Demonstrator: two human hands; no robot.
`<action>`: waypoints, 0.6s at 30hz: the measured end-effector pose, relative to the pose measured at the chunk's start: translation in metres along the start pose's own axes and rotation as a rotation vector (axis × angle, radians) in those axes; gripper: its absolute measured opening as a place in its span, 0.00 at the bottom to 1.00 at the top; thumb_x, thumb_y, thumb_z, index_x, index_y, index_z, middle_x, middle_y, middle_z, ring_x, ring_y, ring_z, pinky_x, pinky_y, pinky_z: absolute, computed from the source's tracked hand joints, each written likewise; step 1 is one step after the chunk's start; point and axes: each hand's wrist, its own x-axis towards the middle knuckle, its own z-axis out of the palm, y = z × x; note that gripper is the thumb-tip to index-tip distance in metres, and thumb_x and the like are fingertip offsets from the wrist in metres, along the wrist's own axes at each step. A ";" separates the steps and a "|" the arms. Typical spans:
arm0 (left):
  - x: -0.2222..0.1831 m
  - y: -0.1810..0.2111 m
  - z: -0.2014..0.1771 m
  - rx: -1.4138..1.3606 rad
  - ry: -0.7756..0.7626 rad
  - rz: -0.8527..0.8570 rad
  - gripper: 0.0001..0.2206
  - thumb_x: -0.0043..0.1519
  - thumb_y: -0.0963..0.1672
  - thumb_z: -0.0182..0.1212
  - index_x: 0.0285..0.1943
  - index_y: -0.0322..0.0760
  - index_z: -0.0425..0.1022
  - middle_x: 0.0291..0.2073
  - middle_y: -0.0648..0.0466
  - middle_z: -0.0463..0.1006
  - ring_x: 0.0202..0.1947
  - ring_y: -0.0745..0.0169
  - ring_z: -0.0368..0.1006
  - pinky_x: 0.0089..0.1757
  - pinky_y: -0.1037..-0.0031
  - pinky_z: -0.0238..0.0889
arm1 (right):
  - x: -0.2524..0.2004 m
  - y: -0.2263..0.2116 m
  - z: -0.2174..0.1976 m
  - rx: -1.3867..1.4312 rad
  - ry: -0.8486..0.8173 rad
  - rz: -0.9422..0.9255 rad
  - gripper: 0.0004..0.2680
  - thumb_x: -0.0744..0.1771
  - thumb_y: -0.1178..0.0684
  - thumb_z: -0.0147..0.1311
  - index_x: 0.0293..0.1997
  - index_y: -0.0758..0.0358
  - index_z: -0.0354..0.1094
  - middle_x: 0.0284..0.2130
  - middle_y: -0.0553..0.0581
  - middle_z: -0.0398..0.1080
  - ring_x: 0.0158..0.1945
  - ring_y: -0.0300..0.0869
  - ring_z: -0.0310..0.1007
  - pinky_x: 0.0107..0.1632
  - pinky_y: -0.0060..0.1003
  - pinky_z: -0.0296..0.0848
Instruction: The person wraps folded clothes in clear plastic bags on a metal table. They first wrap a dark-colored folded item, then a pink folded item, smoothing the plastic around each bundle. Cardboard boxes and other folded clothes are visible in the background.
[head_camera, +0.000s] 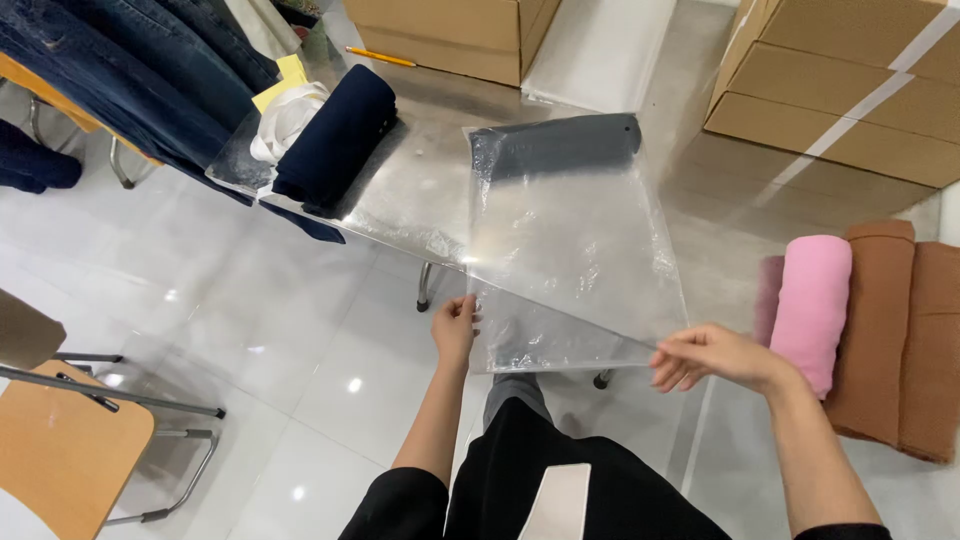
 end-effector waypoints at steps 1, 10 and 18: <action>0.007 -0.008 0.000 -0.003 0.004 0.000 0.12 0.62 0.49 0.62 0.42 0.38 0.82 0.33 0.56 0.83 0.33 0.69 0.80 0.32 0.73 0.74 | 0.018 0.004 -0.011 -0.005 -0.003 -0.002 0.17 0.69 0.48 0.53 0.46 0.78 0.82 0.40 0.79 0.88 0.45 0.59 0.89 0.48 0.45 0.82; 0.045 -0.002 -0.005 0.349 0.240 0.411 0.19 0.60 0.44 0.72 0.58 0.41 0.73 0.50 0.47 0.76 0.57 0.42 0.73 0.58 0.57 0.67 | 0.138 -0.038 -0.056 -0.251 0.584 -0.403 0.15 0.72 0.42 0.57 0.68 0.44 0.74 0.56 0.56 0.77 0.61 0.51 0.75 0.55 0.50 0.75; 0.047 0.126 0.063 0.477 0.011 1.022 0.16 0.65 0.36 0.61 0.62 0.23 0.75 0.62 0.29 0.72 0.64 0.25 0.70 0.62 0.47 0.65 | 0.179 -0.125 -0.026 -0.494 0.685 -0.688 0.20 0.72 0.45 0.55 0.74 0.58 0.64 0.77 0.64 0.55 0.79 0.61 0.47 0.75 0.62 0.52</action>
